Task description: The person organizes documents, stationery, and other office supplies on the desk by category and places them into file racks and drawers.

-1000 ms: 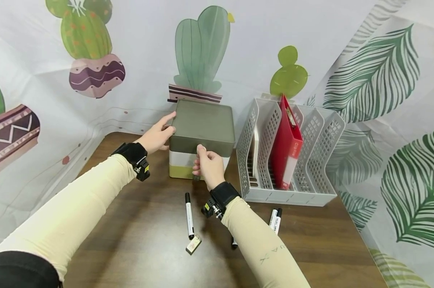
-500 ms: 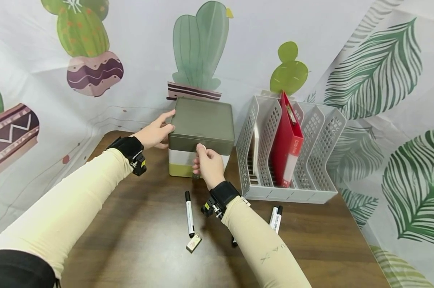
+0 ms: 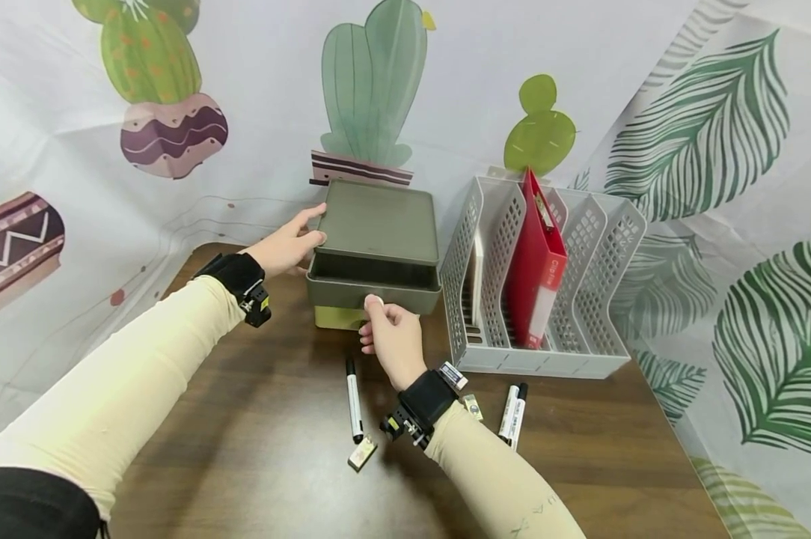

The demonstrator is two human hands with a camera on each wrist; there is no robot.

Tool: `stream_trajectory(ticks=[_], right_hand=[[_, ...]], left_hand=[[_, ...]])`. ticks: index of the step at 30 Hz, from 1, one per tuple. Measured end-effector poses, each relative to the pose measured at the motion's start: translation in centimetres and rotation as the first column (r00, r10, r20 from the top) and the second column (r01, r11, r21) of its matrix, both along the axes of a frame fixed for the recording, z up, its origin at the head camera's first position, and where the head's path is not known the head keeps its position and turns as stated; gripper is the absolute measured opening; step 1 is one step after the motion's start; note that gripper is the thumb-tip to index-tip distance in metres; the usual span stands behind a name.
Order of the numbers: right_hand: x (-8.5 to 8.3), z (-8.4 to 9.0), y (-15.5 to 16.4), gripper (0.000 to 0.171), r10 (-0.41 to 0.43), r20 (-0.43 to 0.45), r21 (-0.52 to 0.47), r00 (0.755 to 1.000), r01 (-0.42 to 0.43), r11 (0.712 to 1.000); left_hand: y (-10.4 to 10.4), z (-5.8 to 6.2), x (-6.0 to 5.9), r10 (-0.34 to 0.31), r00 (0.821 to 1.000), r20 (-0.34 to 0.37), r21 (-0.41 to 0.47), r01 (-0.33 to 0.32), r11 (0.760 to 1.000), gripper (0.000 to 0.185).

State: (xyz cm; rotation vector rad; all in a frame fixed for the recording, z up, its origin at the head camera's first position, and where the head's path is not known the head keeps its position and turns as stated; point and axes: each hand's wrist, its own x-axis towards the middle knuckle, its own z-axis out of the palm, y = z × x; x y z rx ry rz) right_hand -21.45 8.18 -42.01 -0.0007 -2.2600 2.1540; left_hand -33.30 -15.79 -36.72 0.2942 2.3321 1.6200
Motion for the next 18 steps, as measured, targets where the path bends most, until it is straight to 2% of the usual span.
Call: stream_trajectory(ticks=[2, 4, 9, 11, 18], right_hand=[[0.7, -0.1, 0.1, 0.043, 0.0, 0.005, 0.006, 1.0, 0.0, 1.0], [1.4, -0.1, 0.2, 0.042, 0.002, 0.005, 0.014, 1.0, -0.002, 1.0], [2.8, -0.2, 0.3, 0.041, 0.018, 0.01, 0.026, 1.0, -0.019, 0.999], [3.2, -0.2, 0.4, 0.042, 0.029, 0.01, 0.028, 1.0, -0.029, 0.999], [3.7, 0.0, 0.5, 0.041, 0.025, 0.006, 0.027, 1.0, -0.025, 0.999]], left_hand=[[0.0, -0.1, -0.1, 0.004, 1.0, -0.009, -0.003, -0.004, 1.0, 0.074], [0.0, 0.3, 0.4, -0.002, 1.0, -0.015, -0.001, 0.002, 1.0, 0.074], [0.3, 2.1, 2.4, 0.001, 1.0, -0.02, 0.004, -0.001, 1.0, 0.074], [0.5, 2.6, 2.8, 0.013, 1.0, -0.019, 0.001, -0.013, 1.0, 0.072], [1.0, 2.8, 3.1, 0.028, 0.999, -0.039, -0.003, -0.028, 1.0, 0.072]])
